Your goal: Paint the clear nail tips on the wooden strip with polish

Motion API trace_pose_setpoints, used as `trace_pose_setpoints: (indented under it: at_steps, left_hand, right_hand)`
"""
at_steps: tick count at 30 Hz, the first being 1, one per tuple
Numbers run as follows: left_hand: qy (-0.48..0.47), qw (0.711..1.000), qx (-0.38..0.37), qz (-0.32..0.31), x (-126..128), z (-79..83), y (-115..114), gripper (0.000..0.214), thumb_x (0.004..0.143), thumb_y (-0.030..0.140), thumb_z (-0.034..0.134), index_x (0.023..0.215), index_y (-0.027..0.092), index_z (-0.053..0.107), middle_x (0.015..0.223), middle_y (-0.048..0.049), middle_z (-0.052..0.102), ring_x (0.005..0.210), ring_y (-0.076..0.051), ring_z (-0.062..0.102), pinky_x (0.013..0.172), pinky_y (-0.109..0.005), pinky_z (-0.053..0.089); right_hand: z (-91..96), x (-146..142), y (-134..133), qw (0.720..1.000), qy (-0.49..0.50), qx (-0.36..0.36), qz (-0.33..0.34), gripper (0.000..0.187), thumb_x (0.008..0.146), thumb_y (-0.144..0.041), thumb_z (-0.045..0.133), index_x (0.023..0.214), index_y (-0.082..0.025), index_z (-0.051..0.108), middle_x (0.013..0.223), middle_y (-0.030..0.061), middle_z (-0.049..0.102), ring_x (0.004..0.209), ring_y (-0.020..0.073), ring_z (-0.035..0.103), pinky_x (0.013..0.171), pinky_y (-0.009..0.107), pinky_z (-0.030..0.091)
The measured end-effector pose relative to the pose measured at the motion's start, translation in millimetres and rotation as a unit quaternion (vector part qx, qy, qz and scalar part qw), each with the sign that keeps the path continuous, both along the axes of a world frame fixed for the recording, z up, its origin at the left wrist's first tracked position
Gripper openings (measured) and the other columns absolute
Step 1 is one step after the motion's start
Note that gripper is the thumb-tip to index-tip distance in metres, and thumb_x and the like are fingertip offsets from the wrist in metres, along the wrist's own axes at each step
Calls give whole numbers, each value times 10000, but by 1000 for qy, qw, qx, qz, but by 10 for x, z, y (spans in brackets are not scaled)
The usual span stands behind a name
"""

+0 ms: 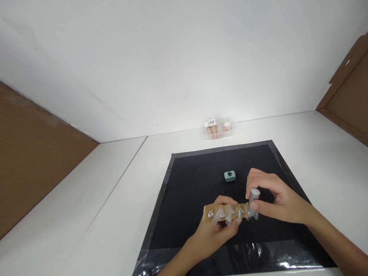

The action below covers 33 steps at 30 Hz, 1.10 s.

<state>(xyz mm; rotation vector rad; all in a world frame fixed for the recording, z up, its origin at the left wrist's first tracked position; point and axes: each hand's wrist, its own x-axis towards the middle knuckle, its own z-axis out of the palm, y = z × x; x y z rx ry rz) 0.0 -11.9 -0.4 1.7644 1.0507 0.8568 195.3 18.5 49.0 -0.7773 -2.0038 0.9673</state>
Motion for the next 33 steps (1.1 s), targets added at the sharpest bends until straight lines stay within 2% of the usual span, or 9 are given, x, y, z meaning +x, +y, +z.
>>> trace_pose_setpoints:
  at_steps: [5,9,13,15,18,23,28,31,33]
  left_hand:
    - [-14,1000,-11,-2,4,20,-3,29,734,204,571,722,185,554,779,-18,597,623,-105,601,580,-191,515]
    - [-18,1000,-9,-6,10,39,4,27,736,191,568,722,180,548,816,-27,587,651,-108,616,617,-198,522]
    - [-33,999,-21,0,8,28,2,79,735,188,575,809,188,546,794,-9,571,605,-92,597,581,-184,512]
    - [-37,999,-31,-1,6,21,-4,103,735,193,579,832,191,543,784,-3,570,593,-89,591,568,-180,508]
    - [-36,999,-34,-6,5,21,-12,66,741,203,572,798,186,542,797,-11,572,600,-89,592,588,-185,515]
    - [-9,1000,-13,-10,6,30,-7,34,741,202,565,719,177,558,838,-34,590,622,-96,600,599,-187,518]
    - [-6,1000,-14,-21,5,23,6,64,730,185,562,668,173,567,809,-34,592,645,-106,601,591,-184,508]
    - [-24,999,-38,-15,4,-2,-9,52,728,181,577,682,170,557,851,-37,586,636,-95,587,582,-185,500]
    - [-60,995,-84,-9,8,-11,-19,60,729,188,600,752,175,547,853,-30,582,620,-84,581,575,-183,498]
  right_hand:
    - [-12,6,12,996,11,-13,-86,122,841,-212,546,721,-191,534,664,-2,511,617,133,498,557,263,411]
    - [-10,9,19,997,19,-9,-73,129,833,-233,560,712,-195,532,654,-4,515,603,131,494,551,261,417]
    - [-16,5,19,993,7,-16,-113,134,838,-213,549,707,-193,538,647,-5,516,619,134,504,574,265,424]
    - [-15,5,17,994,25,-21,-108,128,845,-222,538,721,-191,540,655,-5,516,602,128,505,551,256,418]
    - [-10,4,16,996,23,-20,-90,144,835,-239,552,702,-187,538,657,-3,517,597,127,506,547,256,416]
    - [-22,3,21,989,20,-47,-141,158,842,-248,543,697,-185,536,634,-10,510,588,126,508,549,255,415]
    - [-22,-2,13,994,8,-54,-95,180,825,-266,561,667,-185,527,644,-9,504,606,126,500,572,253,421]
    - [-30,1,24,986,-11,-68,-153,195,816,-273,559,647,-186,516,621,-15,496,583,127,489,553,254,410]
    - [-41,5,37,977,-7,-72,-201,188,821,-274,544,656,-188,519,615,-13,503,578,132,493,551,259,406]
